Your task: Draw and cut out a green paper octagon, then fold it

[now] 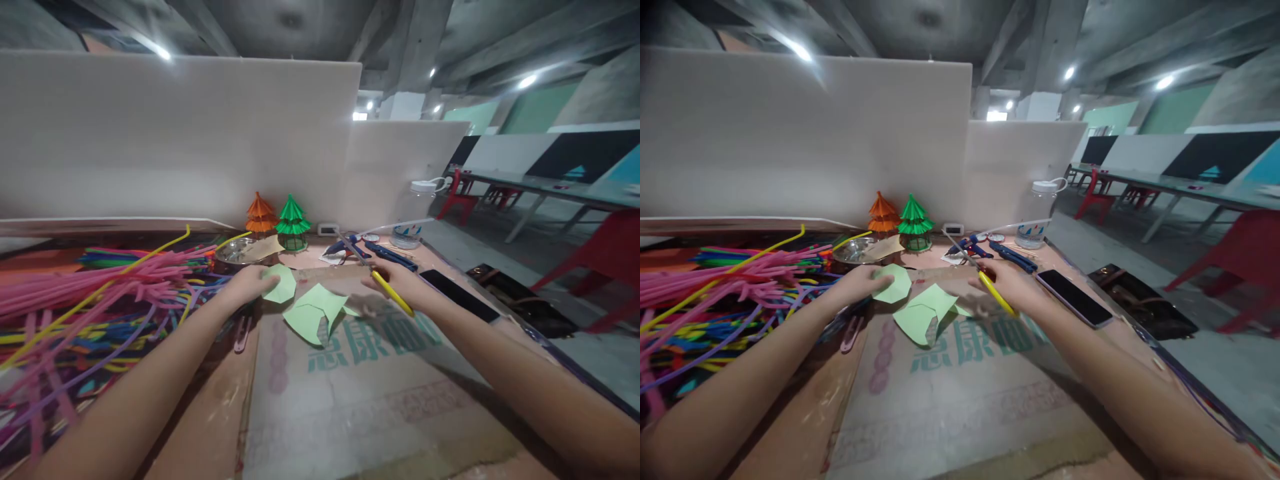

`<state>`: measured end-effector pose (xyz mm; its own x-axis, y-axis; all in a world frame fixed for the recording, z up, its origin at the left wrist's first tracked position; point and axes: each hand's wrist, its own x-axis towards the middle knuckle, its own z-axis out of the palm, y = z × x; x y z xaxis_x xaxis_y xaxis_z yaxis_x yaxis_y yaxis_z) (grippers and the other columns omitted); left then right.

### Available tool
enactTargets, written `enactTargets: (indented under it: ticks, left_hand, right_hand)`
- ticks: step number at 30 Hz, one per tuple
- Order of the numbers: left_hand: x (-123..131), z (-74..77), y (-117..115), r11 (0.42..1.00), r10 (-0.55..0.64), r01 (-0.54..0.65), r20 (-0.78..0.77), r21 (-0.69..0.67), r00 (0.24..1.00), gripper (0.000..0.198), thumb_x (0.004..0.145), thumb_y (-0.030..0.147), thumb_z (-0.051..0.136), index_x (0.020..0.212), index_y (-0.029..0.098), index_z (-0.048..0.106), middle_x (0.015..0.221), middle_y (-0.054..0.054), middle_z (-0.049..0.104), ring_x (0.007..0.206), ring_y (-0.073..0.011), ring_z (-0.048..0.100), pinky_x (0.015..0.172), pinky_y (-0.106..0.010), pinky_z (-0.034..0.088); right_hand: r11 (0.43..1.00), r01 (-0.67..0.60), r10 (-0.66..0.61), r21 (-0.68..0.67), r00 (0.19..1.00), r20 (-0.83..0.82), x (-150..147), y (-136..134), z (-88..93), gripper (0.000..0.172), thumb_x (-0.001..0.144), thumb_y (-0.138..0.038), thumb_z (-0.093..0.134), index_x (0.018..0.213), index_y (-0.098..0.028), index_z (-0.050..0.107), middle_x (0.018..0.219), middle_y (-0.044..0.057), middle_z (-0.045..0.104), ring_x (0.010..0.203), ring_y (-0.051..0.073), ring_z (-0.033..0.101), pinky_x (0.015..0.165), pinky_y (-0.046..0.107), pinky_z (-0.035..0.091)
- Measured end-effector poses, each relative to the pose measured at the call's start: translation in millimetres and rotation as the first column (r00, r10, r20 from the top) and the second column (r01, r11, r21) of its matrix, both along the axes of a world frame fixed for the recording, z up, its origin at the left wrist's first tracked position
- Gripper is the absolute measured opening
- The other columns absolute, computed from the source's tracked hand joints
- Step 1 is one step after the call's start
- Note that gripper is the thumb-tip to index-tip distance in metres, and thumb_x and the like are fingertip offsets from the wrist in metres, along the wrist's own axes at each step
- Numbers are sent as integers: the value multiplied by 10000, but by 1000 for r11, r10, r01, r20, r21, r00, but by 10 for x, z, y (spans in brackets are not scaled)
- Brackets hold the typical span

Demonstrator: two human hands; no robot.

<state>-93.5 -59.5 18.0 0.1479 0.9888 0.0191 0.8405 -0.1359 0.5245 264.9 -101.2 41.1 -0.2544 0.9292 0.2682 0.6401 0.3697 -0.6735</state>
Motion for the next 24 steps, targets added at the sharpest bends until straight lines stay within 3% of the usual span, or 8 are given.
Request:
enactTargets:
  ticks: [6,8,10,13,15,17,19,24]
  left_hand:
    - [-9,35,-32,979,-8,51,-217,196,976,411,1005,370,660,1367,187,594,1408,-126,596,1217,-301,626,1011,-547,542]
    - [66,64,-115,958,-117,180,-269,224,956,584,930,428,749,1434,202,558,1498,-140,545,1342,-348,548,1116,-583,453]
    - [201,36,-232,913,-296,362,-306,187,905,900,732,528,903,1496,243,521,1563,-131,512,1444,-367,458,1204,-512,371]
    - [463,-134,-399,826,-496,551,-313,120,810,1162,601,697,906,1578,293,424,1665,-125,391,1513,-372,374,1198,-451,389]
    - [619,-279,-446,812,-508,566,-306,141,805,1014,734,693,827,1550,218,460,1653,-196,376,1498,-419,374,1178,-558,391]
    - [724,-390,-427,808,-494,555,-286,196,821,602,956,503,697,1456,205,543,1548,-159,501,1384,-363,512,1120,-601,443]
    - [780,-440,-379,811,-475,531,-255,246,842,387,1010,379,651,1349,196,611,1413,-122,598,1230,-296,620,1030,-544,532]
    - [860,-341,-443,820,-441,458,-131,342,888,327,1015,363,651,1290,188,636,1307,-107,651,1090,-247,675,923,-461,595]
  right_hand:
    - [998,52,-59,40,981,187,330,187,-174,492,819,-270,739,1303,-189,713,1242,149,737,1130,309,669,976,372,507]
    - [998,46,-56,48,974,222,365,149,-219,511,842,-259,716,1341,-158,684,1306,183,708,1210,337,644,1038,417,486]
    - [999,18,-28,42,970,243,348,69,-255,563,865,-292,704,1405,-144,633,1359,202,675,1269,351,619,1074,459,474]
    - [996,-87,85,-2,964,251,213,-132,-302,711,876,-400,717,1516,-158,523,1453,199,612,1324,328,600,1092,453,488]
    - [984,-174,176,-31,954,244,67,-286,-330,829,828,-467,772,1551,-186,481,1510,183,567,1369,317,568,1128,441,469]
    - [962,-258,270,-86,943,195,-89,-404,-351,900,801,-515,796,1572,-203,453,1573,181,497,1425,340,511,1174,484,421]
    - [947,-294,310,-130,941,133,-227,-451,-368,966,787,-520,807,1607,-219,393,1619,188,435,1464,360,462,1205,538,374]
    - [962,-255,250,-103,967,-54,-504,-302,-399,1120,654,-511,886,1599,-162,397,1696,241,266,1567,433,253,1253,635,210]
